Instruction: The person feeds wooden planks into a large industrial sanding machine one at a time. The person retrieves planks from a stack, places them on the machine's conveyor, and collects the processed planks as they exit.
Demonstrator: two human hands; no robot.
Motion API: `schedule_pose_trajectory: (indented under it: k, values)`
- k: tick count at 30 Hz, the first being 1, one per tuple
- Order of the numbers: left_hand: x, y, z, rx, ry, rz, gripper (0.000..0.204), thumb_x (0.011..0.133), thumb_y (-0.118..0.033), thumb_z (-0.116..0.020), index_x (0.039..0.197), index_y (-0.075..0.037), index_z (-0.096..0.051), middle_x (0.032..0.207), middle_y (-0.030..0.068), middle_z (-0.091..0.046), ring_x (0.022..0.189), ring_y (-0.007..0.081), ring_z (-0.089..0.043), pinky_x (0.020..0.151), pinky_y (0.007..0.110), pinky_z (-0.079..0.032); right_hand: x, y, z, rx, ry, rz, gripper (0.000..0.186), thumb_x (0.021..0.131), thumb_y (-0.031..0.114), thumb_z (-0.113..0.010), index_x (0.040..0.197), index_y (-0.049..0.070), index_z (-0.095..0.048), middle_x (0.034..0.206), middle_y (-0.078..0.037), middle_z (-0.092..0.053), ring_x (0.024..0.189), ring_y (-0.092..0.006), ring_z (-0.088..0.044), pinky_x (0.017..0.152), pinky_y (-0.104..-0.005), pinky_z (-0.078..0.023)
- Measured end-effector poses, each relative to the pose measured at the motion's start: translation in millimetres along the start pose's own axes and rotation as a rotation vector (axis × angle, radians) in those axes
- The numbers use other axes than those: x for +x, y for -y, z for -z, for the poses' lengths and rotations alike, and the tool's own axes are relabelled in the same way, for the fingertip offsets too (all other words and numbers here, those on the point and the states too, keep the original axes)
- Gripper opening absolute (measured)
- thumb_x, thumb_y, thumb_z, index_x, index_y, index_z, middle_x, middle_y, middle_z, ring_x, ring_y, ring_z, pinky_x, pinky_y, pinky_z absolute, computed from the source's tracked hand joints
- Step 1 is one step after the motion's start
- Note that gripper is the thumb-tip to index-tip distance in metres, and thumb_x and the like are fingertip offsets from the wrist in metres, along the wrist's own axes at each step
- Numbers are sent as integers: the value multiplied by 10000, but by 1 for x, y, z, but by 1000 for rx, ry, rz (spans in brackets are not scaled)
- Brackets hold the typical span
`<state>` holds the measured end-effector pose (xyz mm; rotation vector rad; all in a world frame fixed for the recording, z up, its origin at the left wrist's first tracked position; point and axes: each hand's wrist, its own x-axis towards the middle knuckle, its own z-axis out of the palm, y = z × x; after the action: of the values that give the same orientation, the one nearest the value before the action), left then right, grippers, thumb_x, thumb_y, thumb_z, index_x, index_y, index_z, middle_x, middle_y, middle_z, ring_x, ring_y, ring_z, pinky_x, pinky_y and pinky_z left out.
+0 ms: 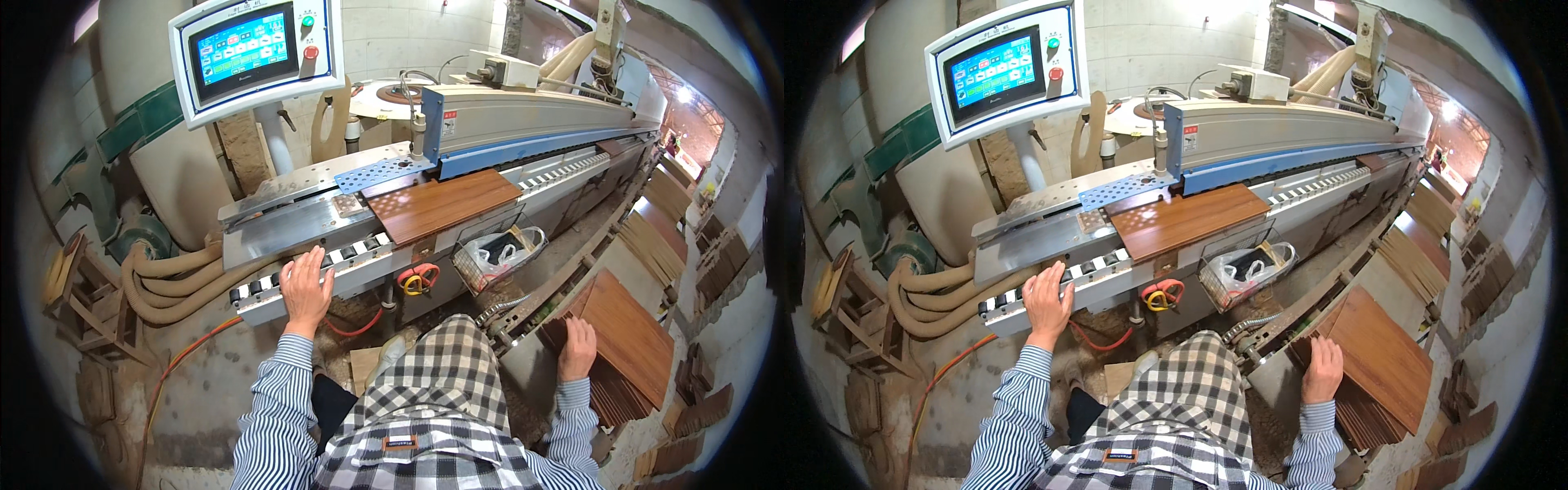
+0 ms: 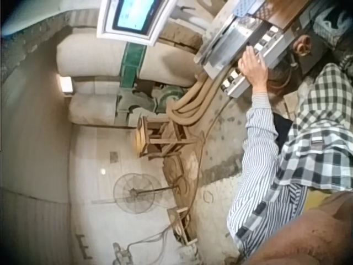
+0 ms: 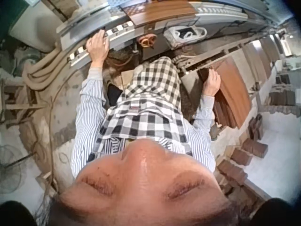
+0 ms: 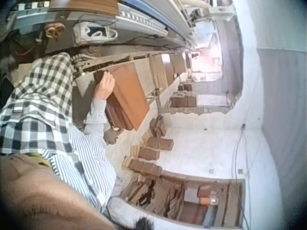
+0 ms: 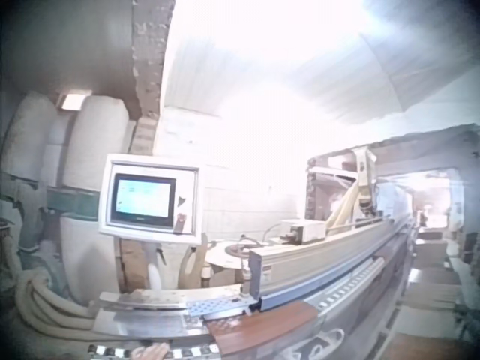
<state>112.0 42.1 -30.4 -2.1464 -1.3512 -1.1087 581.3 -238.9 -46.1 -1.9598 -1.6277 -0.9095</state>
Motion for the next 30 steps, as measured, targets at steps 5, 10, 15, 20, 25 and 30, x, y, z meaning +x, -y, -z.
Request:
schedule_pose_trajectory:
  k: [5, 10, 15, 20, 25, 30]
  values:
    - [2, -1, -1, -25, -15, -4, 468, 869, -248, -692, 1297, -98, -575, 1304, 57, -614, 1205, 226, -553, 1039, 435, -359, -34, 44, 35, 305, 5, -264, 254, 847, 36, -624, 1098, 10, -658, 917, -136, -696, 817, -290, -646, 789, -398, -533]
    - [0, 0, 3, -24, -6, 3, 463, 872, -253, -691, 1292, -95, -579, 1301, 57, -615, 1207, 219, -552, 1041, 434, -357, -54, -16, 25, 1157, -479, -1493, 419, 959, 513, -575, 968, 98, -634, 709, -13, -648, 554, -61, -555, 503, -200, -407]
    - [2, -2, 0, -33, -6, 7, 466, 867, -246, -694, 1292, -94, -577, 1300, 60, -614, 1213, 224, -550, 1046, 435, -354, -60, -25, 16, 1371, -595, -1444, 267, 956, 381, -635, 873, 132, -585, 657, -1, -609, 534, -63, -527, 491, -204, -409]
    - [1, 0, 0, -45, 10, 8, 470, 866, -249, -695, 1295, -99, -576, 1308, 59, -611, 1219, 222, -547, 1054, 438, -346, -69, 15, 25, 1669, -186, -1395, 384, 924, 464, -631, 1011, 90, -637, 734, -18, -631, 583, -132, -562, 540, -272, -449]
    - [1, 1, 9, -62, 60, 17, 502, 867, -275, -695, 1317, -97, -562, 1342, 74, -591, 1252, 245, -526, 1076, 445, -328, -84, 5, 48, 1521, -757, -1591, 403, 884, 478, -682, 1128, 165, -610, 906, 38, -623, 694, -92, -531, 615, -236, -429]
    - [3, -1, 23, -164, 173, 40, 559, 889, -343, -670, 1362, -85, -522, 1390, 117, -552, 1337, 301, -454, 1132, 479, -267, -107, -5, 42, 1651, -494, -1438, 234, 920, 309, -679, 1076, 139, -637, 1014, 33, -670, 777, -80, -596, 592, -220, -459]
